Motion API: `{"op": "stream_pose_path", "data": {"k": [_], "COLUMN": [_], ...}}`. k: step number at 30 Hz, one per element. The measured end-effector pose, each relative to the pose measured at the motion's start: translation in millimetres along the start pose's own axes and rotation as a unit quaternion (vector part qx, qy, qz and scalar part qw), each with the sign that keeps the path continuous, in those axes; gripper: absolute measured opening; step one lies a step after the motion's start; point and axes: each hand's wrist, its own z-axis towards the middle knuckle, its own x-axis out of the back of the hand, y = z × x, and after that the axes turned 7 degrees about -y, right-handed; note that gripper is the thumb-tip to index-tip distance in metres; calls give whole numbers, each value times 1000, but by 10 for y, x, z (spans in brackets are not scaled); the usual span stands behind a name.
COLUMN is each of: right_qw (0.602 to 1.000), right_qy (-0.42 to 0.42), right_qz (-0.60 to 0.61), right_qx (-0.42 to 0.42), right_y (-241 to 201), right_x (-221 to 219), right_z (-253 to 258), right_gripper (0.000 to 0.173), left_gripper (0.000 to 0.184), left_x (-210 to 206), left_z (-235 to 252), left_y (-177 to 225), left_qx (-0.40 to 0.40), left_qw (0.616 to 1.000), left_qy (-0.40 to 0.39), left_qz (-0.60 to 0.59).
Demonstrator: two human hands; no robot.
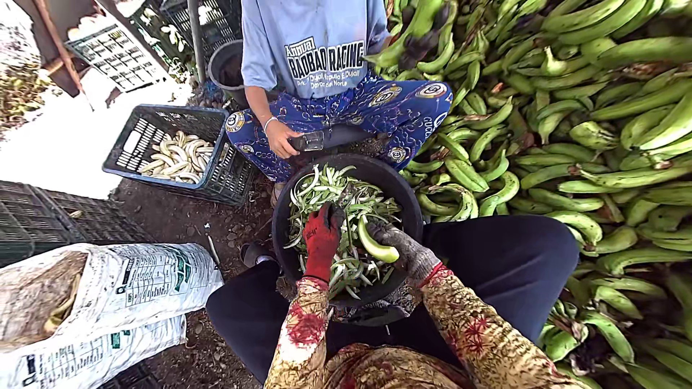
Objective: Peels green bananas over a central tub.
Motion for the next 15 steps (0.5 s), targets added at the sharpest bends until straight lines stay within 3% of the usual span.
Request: {"op": "stream_pose_path", "data": {"k": [4,9,13,15], "right_qw": [991,989,951,941], "right_qy": [13,115,96,80], "right_qz": [130,64,287,323], "right_qx": [9,72,67,66], "right_y": [-56,-4,-50,-43], "right_x": [78,105,3,-44], "right_z": [100,265,359,368], "right_gripper": [50,40,44,43], "left_gripper": [44,47,50,49], "left_x": [18,-189,-313,-336], "left_z": [-89,-559,-760,-776], "left_y": [30,77,49,32], "left_qx": [-43,-103,-149,-154], "left_qw": [997,994,987,984], "left_qy": [-21,-15,58,85], "left_qz": [-55,-37,20,35]}}
